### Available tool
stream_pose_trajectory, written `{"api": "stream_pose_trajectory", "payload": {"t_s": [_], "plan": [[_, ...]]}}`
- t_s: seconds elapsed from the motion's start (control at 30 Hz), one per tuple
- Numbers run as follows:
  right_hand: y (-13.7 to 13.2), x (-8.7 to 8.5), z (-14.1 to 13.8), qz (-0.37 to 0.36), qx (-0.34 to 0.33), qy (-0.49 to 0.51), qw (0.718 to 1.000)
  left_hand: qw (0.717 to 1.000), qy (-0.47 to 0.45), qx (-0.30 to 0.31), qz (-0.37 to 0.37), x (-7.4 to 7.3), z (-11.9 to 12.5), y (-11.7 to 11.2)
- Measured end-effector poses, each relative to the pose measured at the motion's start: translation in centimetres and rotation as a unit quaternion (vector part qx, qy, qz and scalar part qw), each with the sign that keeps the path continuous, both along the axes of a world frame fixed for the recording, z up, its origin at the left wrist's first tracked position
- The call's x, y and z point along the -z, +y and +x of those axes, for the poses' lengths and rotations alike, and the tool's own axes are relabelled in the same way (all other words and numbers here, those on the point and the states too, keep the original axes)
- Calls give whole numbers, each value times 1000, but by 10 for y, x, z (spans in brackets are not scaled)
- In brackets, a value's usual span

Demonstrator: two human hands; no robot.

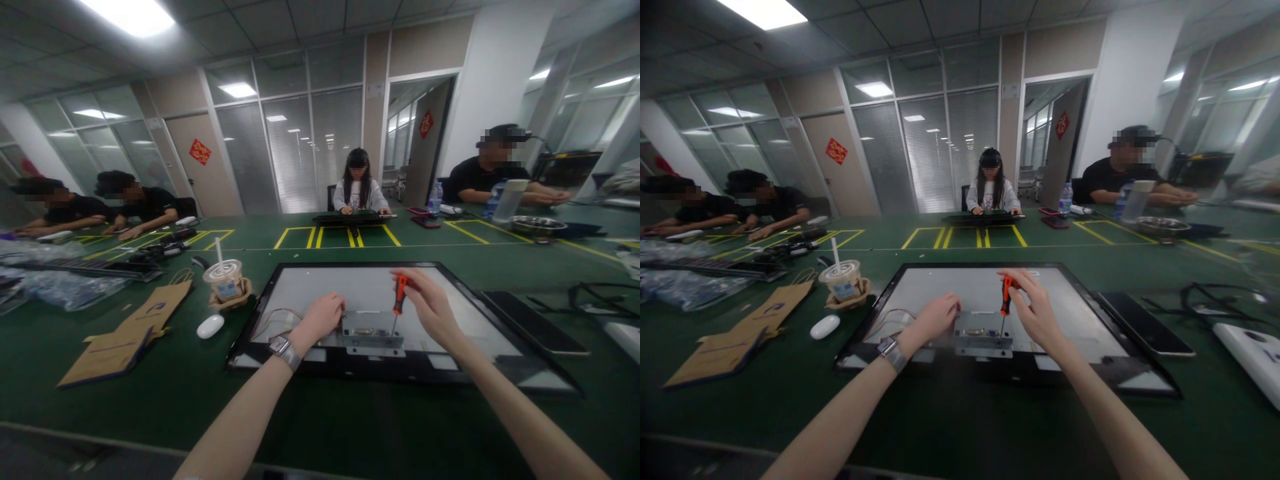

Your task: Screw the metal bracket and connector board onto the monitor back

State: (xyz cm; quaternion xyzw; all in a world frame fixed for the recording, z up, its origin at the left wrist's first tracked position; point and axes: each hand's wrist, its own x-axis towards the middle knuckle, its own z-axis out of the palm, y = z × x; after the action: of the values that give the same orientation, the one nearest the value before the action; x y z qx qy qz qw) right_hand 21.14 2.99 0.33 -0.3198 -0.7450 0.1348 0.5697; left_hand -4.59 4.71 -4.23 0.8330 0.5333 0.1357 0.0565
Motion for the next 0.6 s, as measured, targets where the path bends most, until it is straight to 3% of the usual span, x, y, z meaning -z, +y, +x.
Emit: {"api": "stream_pose_trajectory", "payload": {"t_s": [0.37,0.6], "plan": [[-15,-9,-11,47,12,-9,999,1000,-14,-6,-1,3,-1,1],[-4,4,-1,-37,-30,36,998,999,-21,-22,-14,3,1,0]]}}
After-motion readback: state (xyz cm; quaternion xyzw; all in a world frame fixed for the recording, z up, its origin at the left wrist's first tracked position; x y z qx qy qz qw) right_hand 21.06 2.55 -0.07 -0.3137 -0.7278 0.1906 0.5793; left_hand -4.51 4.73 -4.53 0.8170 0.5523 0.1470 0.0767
